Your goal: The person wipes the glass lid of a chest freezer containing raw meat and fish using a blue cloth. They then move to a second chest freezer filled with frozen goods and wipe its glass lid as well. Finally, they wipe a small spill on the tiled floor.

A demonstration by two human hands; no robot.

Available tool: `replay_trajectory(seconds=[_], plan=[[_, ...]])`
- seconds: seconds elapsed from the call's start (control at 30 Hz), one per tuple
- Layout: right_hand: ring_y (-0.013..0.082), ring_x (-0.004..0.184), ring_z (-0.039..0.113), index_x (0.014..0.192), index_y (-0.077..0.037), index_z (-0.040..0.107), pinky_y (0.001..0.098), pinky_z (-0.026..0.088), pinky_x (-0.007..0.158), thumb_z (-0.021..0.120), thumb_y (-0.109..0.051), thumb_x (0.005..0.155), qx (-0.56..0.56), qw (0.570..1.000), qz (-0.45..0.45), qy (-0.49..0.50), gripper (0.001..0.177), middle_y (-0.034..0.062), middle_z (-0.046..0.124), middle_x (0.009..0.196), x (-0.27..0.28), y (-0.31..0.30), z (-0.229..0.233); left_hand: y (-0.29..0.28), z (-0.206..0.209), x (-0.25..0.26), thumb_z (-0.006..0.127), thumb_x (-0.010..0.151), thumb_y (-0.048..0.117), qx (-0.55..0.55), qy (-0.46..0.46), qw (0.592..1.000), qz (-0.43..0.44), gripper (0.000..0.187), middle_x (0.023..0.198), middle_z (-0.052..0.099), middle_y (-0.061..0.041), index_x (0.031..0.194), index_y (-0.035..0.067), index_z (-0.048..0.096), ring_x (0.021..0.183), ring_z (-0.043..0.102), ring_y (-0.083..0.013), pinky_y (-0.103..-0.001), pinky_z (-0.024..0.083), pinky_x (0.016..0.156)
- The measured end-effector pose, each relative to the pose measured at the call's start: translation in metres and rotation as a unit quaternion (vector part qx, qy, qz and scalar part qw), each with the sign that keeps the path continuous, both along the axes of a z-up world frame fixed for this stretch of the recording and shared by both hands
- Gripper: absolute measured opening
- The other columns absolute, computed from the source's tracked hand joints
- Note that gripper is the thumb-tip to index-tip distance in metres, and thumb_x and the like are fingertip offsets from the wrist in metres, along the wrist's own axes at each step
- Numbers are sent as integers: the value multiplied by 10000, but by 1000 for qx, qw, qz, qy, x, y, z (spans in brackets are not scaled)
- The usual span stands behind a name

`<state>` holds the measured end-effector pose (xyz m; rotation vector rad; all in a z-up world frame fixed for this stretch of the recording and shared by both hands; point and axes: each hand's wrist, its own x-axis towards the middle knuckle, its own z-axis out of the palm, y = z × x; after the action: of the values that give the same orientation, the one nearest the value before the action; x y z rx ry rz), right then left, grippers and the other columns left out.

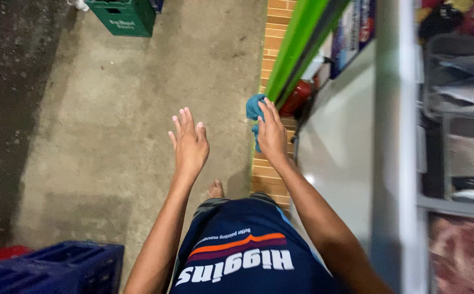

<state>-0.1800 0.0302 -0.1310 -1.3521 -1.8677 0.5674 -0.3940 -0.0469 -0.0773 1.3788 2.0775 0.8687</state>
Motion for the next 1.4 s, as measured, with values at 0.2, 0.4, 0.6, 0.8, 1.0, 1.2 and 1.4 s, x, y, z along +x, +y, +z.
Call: replay_trajectory(seconds=[0.2,0.4,0.6,0.8,1.0,1.2,1.4], plan=[[369,1482,445,1462,-34,545,443,361,1230,565,-35,1016,81,997,-1,-3,446,175,489,1563,-78,59,-14,48,-12,-87,415,1066,305,14,39,999,25,637,1690,214,-199,1609,17,249,1585,82,-379,-548,40,1253],[391,1502,401,1499,-15,523,513,283,1249,572,-8,1004,91,993,-37,-64,497,208,457,1597,-111,97,0,90,-22,-126,426,1059,291,17,30,999,12,628,1680,236,-205,1592,-5,275,1577,99,-396,-562,49,1245],[426,1505,398,1494,1,524,556,262,1260,570,-12,1019,96,992,-55,-69,477,217,462,1595,-129,149,8,151,-33,-143,434,1049,280,9,14,1000,-17,641,1674,252,-208,1592,-18,272,1579,106,-391,-564,39,1245],[436,1477,415,1475,25,528,578,252,1253,571,-23,1020,104,988,-67,-92,459,255,467,1578,-146,222,19,247,-33,-164,434,1052,277,11,-4,999,-45,637,1671,248,-220,1587,-26,267,1579,93,-395,-562,37,1246],[456,1496,411,1466,31,530,563,268,1263,561,-15,1026,134,984,-96,-72,443,250,484,1563,-160,299,27,349,-26,-181,435,1055,273,18,-1,996,-83,639,1669,251,-218,1588,-32,261,1579,97,-389,-552,47,1247],[465,1484,415,1460,44,535,568,278,1244,554,-13,1010,101,978,-162,-88,454,263,479,1568,-160,363,23,431,-25,-190,431,1050,270,11,-16,992,-123,629,1670,258,-210,1582,-29,277,1580,106,-380,-543,51,1248],[470,1485,393,1476,38,513,569,270,1236,528,-67,1056,90,966,-224,-94,433,254,462,1575,-162,433,17,530,-30,-194,434,1047,267,11,-19,984,-178,623,1671,259,-204,1579,-20,285,1578,103,-376,-535,50,1248]])
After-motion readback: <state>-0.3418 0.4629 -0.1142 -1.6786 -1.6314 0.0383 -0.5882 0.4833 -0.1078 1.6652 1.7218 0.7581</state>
